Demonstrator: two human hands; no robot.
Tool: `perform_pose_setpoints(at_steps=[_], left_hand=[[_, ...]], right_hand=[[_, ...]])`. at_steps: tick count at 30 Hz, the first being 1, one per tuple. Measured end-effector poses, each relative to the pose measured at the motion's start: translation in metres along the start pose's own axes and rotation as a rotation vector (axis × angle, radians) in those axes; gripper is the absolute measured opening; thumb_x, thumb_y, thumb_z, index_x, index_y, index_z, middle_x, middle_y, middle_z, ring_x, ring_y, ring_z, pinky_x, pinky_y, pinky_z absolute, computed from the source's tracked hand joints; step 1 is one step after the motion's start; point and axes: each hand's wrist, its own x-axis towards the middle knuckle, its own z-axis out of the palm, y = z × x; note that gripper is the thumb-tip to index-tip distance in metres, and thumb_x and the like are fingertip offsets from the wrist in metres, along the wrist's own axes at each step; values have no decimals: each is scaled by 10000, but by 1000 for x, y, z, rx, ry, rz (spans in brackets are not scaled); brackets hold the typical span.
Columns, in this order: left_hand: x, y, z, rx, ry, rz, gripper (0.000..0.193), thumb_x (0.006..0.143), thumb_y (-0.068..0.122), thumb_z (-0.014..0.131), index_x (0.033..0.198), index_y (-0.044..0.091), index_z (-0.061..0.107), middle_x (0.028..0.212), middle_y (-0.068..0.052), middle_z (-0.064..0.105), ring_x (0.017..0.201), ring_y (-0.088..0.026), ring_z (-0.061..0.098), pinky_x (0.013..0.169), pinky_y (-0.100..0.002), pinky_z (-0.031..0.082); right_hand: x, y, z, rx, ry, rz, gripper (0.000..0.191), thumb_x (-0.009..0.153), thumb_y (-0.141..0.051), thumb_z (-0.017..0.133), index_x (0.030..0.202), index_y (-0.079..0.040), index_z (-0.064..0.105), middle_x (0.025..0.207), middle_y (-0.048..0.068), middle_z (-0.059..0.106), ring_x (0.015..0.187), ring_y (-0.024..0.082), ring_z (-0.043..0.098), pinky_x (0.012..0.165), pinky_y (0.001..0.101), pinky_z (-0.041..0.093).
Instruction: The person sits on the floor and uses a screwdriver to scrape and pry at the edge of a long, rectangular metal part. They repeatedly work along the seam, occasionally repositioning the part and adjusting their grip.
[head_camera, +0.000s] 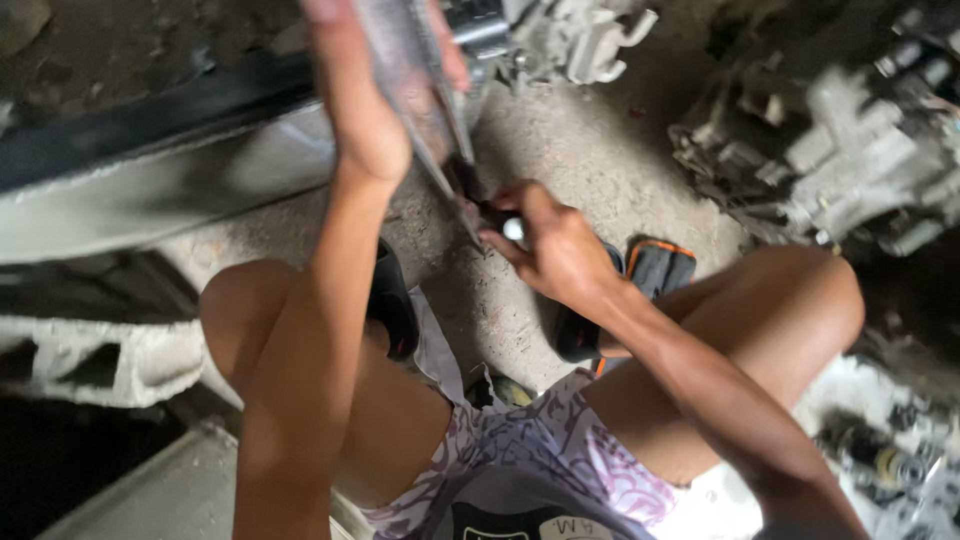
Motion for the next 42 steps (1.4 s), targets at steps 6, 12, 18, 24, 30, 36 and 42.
perform_pose_setpoints(at_steps=[6, 12, 18, 24, 30, 36, 42], left_hand=[[0, 1, -6, 6, 23, -38, 711, 1078, 657, 397, 1008, -31, 562, 824, -156, 632, 699, -256, 654, 663, -370, 545], [-1, 1, -3, 120, -10, 22, 711, 1114, 645, 383, 1011, -35, 565, 820, -176, 643, 688, -259, 646, 647, -368, 543], [-1, 5, -8, 31, 0, 5, 679, 1121, 622, 379, 1060, -30, 560, 843, -175, 644, 724, -271, 665, 710, -390, 578], [-1, 14, -7, 205, -89, 94, 731, 1118, 663, 313, 1004, -12, 569, 824, -162, 642, 710, -240, 671, 682, -350, 560], [-2, 16, -5, 191, -31, 74, 719, 1091, 685, 302, 1025, 6, 528, 830, -172, 620, 716, -257, 655, 689, -362, 552], [-5, 10, -16, 88, 43, 12, 690, 1101, 663, 327, 1079, -4, 498, 861, -186, 582, 714, -289, 633, 691, -398, 570], [-12, 16, -17, 205, 95, 6, 783, 1062, 737, 219, 1038, -5, 465, 783, -176, 554, 675, -278, 607, 707, -384, 583]], right_hand=[[-5, 2, 2, -38, -113, 116, 385, 975, -200, 752, 1227, -20, 523, 988, 220, 745, 741, 340, 759, 647, 437, 596], [2, 5, 5, -36, -129, 209, 366, 991, -193, 729, 1216, -4, 511, 974, 237, 746, 615, 358, 719, 550, 464, 543], [-2, 16, 9, 39, -91, 190, 374, 983, -174, 695, 1223, 11, 474, 989, 233, 747, 532, 325, 707, 482, 448, 540], [-2, 13, 7, 0, -14, 27, 346, 1017, -159, 715, 1234, -9, 491, 927, 234, 745, 666, 370, 708, 563, 449, 542], [1, 8, 9, -126, -392, 436, 315, 1054, -215, 559, 1281, -29, 446, 714, 166, 659, 534, 392, 674, 523, 481, 469], [-21, 13, 18, -174, -215, 116, 217, 969, -59, 629, 1145, 27, 536, 1017, 277, 658, 807, 427, 690, 703, 512, 565], [-44, 19, 33, -545, -481, 266, 616, 876, -23, 514, 1474, 48, 387, 1147, 328, 634, 857, 411, 719, 692, 497, 586]])
